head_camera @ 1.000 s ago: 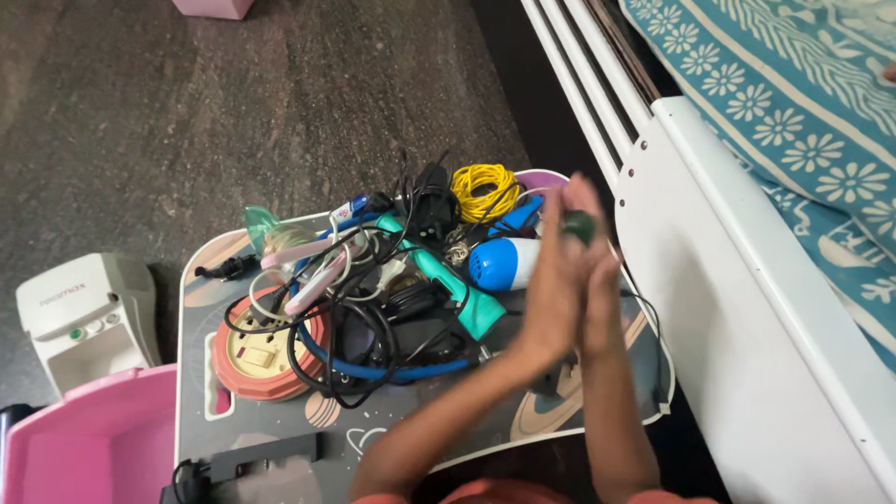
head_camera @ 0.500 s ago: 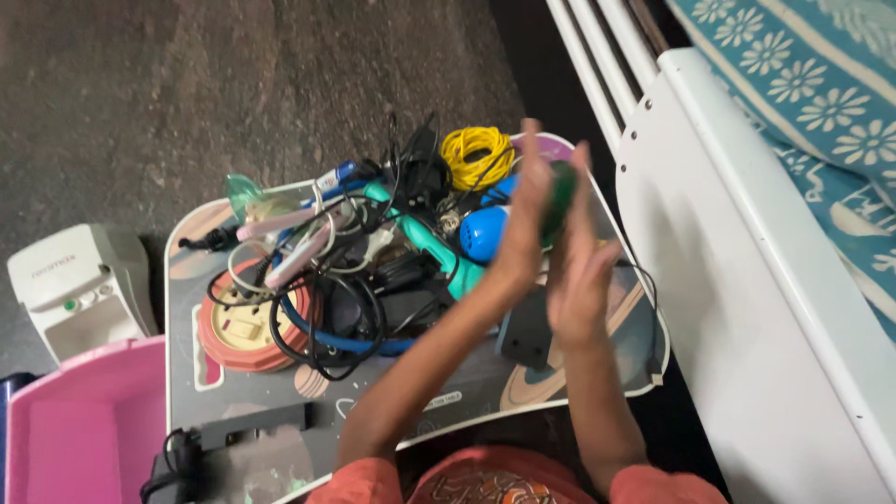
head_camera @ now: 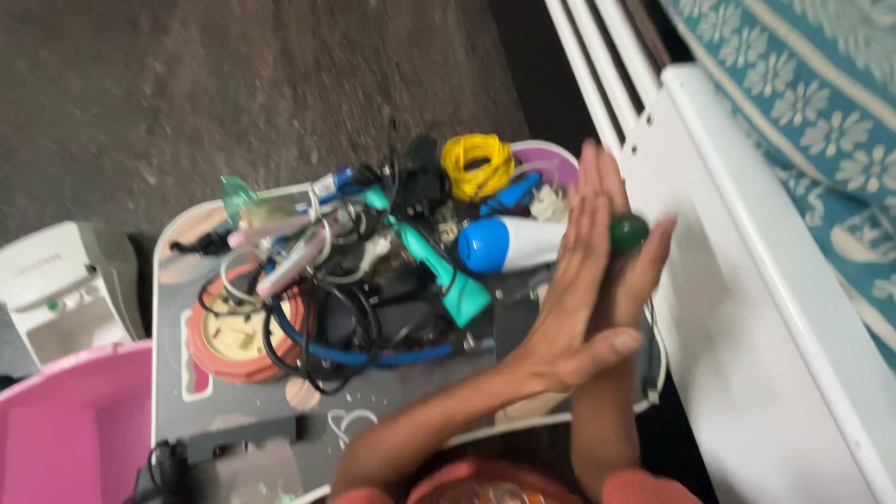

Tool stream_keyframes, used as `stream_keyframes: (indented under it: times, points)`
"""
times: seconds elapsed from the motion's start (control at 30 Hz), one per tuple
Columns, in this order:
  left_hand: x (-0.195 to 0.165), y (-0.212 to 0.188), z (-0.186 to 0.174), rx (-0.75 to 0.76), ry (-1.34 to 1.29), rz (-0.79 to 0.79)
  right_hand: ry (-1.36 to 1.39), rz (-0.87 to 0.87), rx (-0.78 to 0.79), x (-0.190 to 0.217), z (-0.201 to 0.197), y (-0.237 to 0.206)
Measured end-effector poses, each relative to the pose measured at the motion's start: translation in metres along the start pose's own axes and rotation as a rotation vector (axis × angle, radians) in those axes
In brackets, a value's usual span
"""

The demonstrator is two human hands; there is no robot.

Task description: The person sits on the floor with a small lap desk holding cables, plugs and a hair dryer. They handle a green-handled screwdriver, unscrew parts, remove the hair dryer's rear cover, and continue unscrewing the exposed base of the hair dryer by hand and with the screwdriver.

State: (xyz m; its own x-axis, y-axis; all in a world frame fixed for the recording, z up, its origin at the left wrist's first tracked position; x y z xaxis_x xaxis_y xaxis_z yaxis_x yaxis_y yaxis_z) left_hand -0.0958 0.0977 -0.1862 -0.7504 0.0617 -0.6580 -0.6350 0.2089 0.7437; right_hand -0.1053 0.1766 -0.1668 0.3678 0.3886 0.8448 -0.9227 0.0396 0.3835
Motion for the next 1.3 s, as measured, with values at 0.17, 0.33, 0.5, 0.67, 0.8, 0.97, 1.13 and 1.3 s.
stream_keyframes:
  times: [0.17,0.33,0.5,0.67,0.8,0.97,1.13,1.3]
  points:
    - [-0.010,-0.018,-0.003,0.066,-0.092,-0.004,-0.029,-0.057,0.003,0.003,0.003,-0.023]
    - [-0.025,-0.003,-0.020,0.067,-0.067,-0.200,-0.037,-0.102,-0.002,-0.010,0.006,-0.037]
    - [-0.059,-0.014,-0.031,0.143,-0.157,-0.126,-0.027,-0.100,-0.002,-0.004,0.018,-0.049]
    - [-0.017,-0.014,-0.014,0.052,-0.172,-0.175,-0.057,-0.112,-0.005,0.004,0.027,-0.046]
    - [0.022,-0.026,0.012,0.027,-0.223,-0.367,-0.054,-0.172,0.028,-0.012,0.020,-0.042]
    - [0.019,-0.018,-0.018,0.159,-0.172,-0.080,0.043,-0.021,-0.053,-0.027,0.010,-0.027]
    - [0.029,-0.015,-0.033,0.052,-0.532,-0.253,-0.148,-0.165,0.024,-0.019,0.029,-0.019]
    - [0.047,-0.003,-0.030,-0.041,-0.322,-0.393,-0.388,-0.187,0.050,-0.031,0.031,-0.036]
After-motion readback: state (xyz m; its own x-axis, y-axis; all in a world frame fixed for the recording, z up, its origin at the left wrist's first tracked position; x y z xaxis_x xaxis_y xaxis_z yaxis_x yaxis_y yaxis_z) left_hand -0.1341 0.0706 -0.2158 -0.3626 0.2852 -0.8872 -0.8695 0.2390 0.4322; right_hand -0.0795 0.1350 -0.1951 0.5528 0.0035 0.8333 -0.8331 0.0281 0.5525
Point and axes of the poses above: each hand's wrist, its own y-axis towards the middle knuckle, its own z-axis out of the palm, x = y × z, the point moved 1 cm from there along y, towards the middle knuckle, and after that the axes turned 3 degrees about y, right-handed, at the moved point
